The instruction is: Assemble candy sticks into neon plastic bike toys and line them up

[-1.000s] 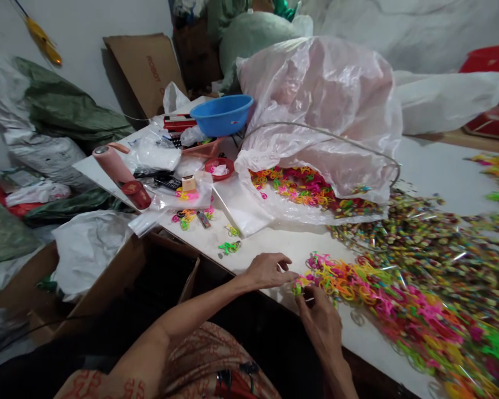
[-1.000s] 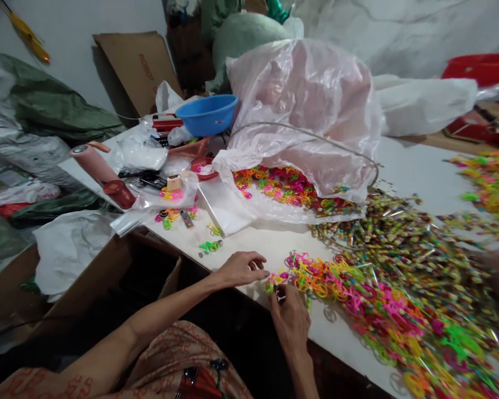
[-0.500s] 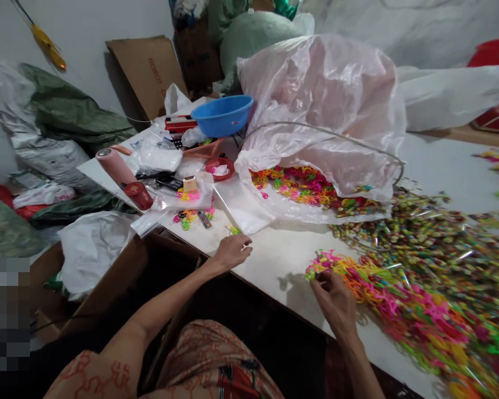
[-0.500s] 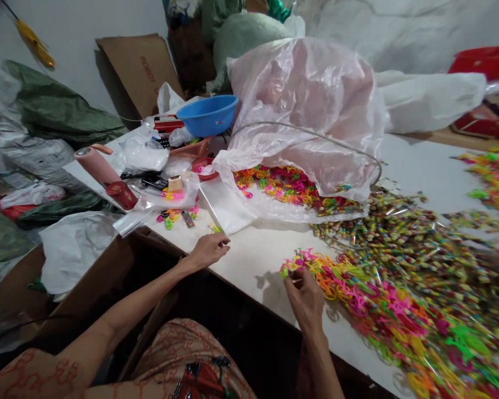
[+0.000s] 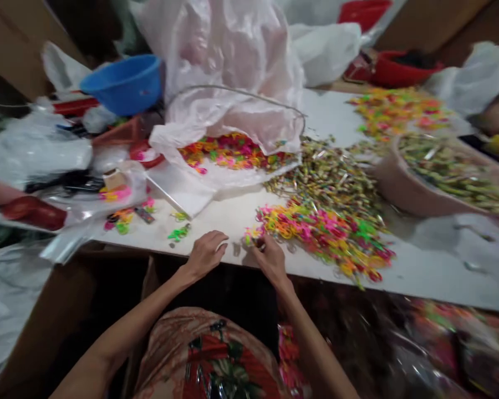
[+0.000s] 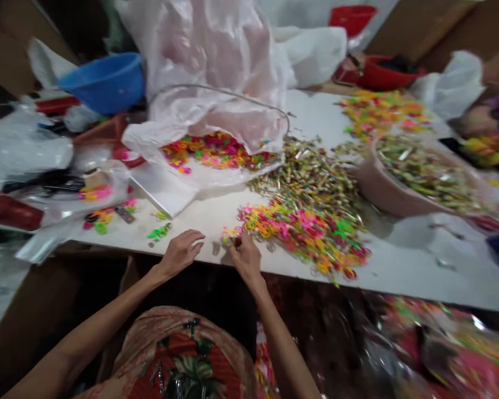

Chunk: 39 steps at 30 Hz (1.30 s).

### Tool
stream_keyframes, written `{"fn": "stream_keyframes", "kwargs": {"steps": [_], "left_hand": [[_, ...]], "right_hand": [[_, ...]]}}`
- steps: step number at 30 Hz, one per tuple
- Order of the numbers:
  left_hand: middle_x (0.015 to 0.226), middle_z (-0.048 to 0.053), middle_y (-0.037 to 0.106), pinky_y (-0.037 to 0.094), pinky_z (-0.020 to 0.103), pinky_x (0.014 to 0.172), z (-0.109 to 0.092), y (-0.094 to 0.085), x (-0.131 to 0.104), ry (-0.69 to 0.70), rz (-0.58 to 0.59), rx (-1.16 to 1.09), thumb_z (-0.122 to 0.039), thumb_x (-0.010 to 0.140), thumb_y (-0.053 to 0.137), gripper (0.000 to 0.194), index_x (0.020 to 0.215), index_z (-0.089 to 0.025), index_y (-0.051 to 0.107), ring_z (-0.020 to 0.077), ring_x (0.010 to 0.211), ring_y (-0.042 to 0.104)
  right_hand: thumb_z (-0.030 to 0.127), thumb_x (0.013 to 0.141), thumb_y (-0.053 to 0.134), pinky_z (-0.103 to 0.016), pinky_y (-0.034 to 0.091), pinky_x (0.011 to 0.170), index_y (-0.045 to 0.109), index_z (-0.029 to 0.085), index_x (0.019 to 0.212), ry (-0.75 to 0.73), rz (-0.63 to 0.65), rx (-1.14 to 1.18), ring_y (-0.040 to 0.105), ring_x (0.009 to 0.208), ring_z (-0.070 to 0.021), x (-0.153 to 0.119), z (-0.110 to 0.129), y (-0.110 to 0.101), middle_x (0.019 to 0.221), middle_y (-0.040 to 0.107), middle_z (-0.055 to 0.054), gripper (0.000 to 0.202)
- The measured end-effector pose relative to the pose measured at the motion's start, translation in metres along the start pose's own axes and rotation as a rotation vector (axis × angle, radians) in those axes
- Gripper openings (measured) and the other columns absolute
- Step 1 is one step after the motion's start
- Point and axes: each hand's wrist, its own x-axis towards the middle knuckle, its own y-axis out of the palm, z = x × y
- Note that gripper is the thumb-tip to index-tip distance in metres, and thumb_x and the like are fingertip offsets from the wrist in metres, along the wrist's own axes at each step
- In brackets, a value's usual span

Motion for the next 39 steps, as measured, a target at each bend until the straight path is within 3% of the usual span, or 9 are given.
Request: {"fn": "stream_keyframes", "kwargs": {"steps": [3,5,8,12,21,26,31,36,39], "left_hand": [[0.087,0.006,0.07,0.052,0.03,0.079,0.03,-0.016,-0.023,-0.051,-0.264,-0.004,-0.024,0.085,0.053,0.014,0.087,-0.02,0.067,0.0167,0.084,0.065],[0.081,0.005,0.069,0.052,0.029,0.078,0.066,-0.048,-0.048,-0.305,-0.365,0.122,-0.027,0.087,0.05,0.019,0.081,-0.019,0.066,0.0161,0.08,0.065],[0.096,0.008,0.071,0.051,0.026,0.079,0.117,-0.106,-0.105,-0.864,-0.182,0.447,-0.028,0.091,0.037,0.033,0.101,-0.014,0.066,0.0154,0.087,0.066],[0.087,0.01,0.072,0.052,0.027,0.068,0.15,-0.143,-0.176,-1.125,0.043,0.549,-0.02,0.085,0.041,0.033,0.102,-0.011,0.068,0.0193,0.078,0.068],[0.139,0.016,0.052,0.041,0.041,0.1,0.157,-0.08,-0.203,-0.916,0.528,0.548,-0.002,0.064,0.058,0.065,0.127,-0.018,0.056,0.0293,0.126,0.049],[0.121,0.018,0.058,0.047,0.035,0.083,0.143,-0.073,-0.213,-0.842,0.582,0.557,-0.007,0.074,0.052,0.049,0.123,-0.012,0.056,0.0262,0.103,0.06],[0.091,0.013,0.065,0.044,0.035,0.085,0.133,-0.109,-0.212,-0.807,0.435,0.566,-0.013,0.079,0.046,0.019,0.083,-0.016,0.065,0.0242,0.091,0.059],[0.094,0.013,0.065,0.047,0.036,0.085,0.123,-0.173,-0.19,-0.851,0.08,0.608,-0.023,0.085,0.037,0.03,0.092,-0.014,0.064,0.0239,0.093,0.059],[0.082,0.004,0.067,0.049,0.029,0.074,0.102,-0.202,-0.166,-0.868,-0.231,0.351,-0.031,0.079,0.047,0.025,0.086,-0.017,0.066,0.0182,0.079,0.06]], "right_hand": [[0.035,0.069,0.051,-0.028,0.038,0.059,0.048,0.023,0.068,0.045,0.004,-0.051,0.051,0.059,-0.0165,0.003,0.003,0.001,0.064,0.058,-0.001,0.012],[0.035,0.067,0.052,-0.029,0.039,0.059,0.05,0.023,0.069,0.059,0.008,-0.005,0.051,0.057,-0.0161,0.003,0.003,0.005,0.063,0.057,-0.001,0.013],[0.038,0.064,0.055,-0.029,0.04,0.058,0.053,0.022,0.072,0.081,0.002,0.095,0.05,0.054,-0.0155,0.004,0.001,0.014,0.059,0.055,0.002,0.018],[0.043,0.063,0.057,-0.031,0.04,0.058,0.053,0.022,0.072,0.139,-0.029,0.154,0.05,0.054,-0.016,0.005,0.0,0.021,0.056,0.053,0.003,0.023],[0.042,0.059,0.056,-0.032,0.041,0.058,0.053,0.022,0.074,0.182,-0.041,0.152,0.048,0.055,-0.0162,0.002,0.002,0.022,0.056,0.052,0.002,0.025],[0.038,0.058,0.055,-0.033,0.043,0.065,0.054,0.021,0.078,0.17,-0.05,0.166,0.049,0.057,-0.0154,0.002,-0.005,0.024,0.061,0.055,0.002,0.026],[0.036,0.059,0.054,-0.032,0.044,0.066,0.053,0.021,0.077,0.147,-0.051,0.188,0.05,0.058,-0.0156,0.0,-0.007,0.025,0.062,0.055,0.002,0.023],[0.036,0.059,0.055,-0.032,0.045,0.064,0.055,0.021,0.077,0.138,-0.067,0.204,0.05,0.057,-0.0155,0.0,-0.008,0.026,0.06,0.055,0.003,0.024],[0.036,0.059,0.055,-0.032,0.045,0.064,0.056,0.02,0.078,0.133,-0.077,0.226,0.05,0.058,-0.0155,0.001,-0.01,0.028,0.061,0.056,0.002,0.025]]}}
